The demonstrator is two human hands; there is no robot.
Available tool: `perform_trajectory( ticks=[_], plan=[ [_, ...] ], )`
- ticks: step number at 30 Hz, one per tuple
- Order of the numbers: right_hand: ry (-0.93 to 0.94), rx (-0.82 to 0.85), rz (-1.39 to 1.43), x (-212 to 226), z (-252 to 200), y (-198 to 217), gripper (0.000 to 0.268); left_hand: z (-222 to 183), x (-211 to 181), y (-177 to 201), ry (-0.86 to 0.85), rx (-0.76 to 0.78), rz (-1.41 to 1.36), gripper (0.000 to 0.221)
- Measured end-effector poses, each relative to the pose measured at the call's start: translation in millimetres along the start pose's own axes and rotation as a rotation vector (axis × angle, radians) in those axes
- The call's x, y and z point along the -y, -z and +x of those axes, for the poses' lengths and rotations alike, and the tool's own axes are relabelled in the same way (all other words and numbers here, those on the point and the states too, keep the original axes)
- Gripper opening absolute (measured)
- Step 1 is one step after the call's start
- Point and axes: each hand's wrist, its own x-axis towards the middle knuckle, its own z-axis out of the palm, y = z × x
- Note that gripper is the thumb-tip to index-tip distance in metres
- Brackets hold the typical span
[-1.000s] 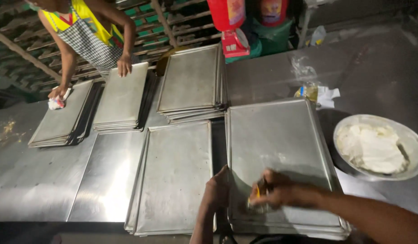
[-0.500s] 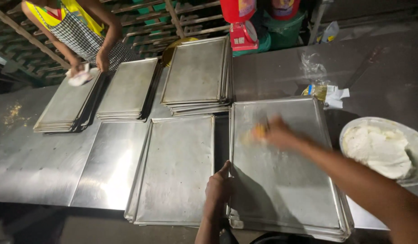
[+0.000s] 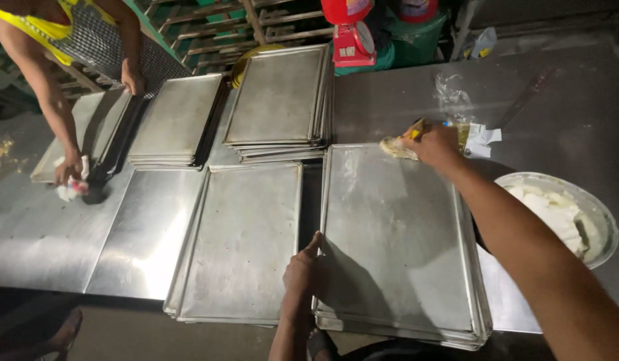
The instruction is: Greasing baking trays with a brush in a bakery.
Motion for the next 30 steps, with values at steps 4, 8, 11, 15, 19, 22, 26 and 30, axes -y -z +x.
perform_trajectory(
  ticks=[4,8,11,15,19,22,26,30],
  plan=[
    [-0.222,0.247,0.144,28.0,-48.1,24.5,0.047,-4.2,0.1,-0.8,0.067,-0.002,0.008,0.058],
    [0.169,0.314,-0.29,-47.7,-152.3,-30.4,0.053,-3.7,-7.2,5.3,0.078,0.029,-0.004,0.067],
    [0.239,0.365,-0.058,-69.3,-225.0,-34.2,0.041,-2.2,-9.8,6.4,0.107,0.048,-0.034,0.063],
    [0.331,0.414,0.282,-40.5,-260.9,15.7,0.029,8.3,6.0,-6.2,0.039,0.056,0.005,0.07],
    [-0.507,0.414,0.407,11.9,-185.4,71.1,0.053,-1.4,-11.2,0.6,0.032,0.07,0.077,0.071],
    [0.152,0.26,-0.204,-77.4,-73.8,21.8,0.041,-5.3,-16.0,0.3,0.042,0.056,0.178,0.074],
    [0.163,-0.105,-0.362,-61.5,-16.2,6.5,0.043,4.4,-2.7,-8.9,-0.009,0.034,0.197,0.074],
    [-0.12,-0.25,0.156,-22.7,-2.2,-55.9,0.052,8.7,5.6,-8.0,-0.018,0.024,0.082,0.07]
  ],
)
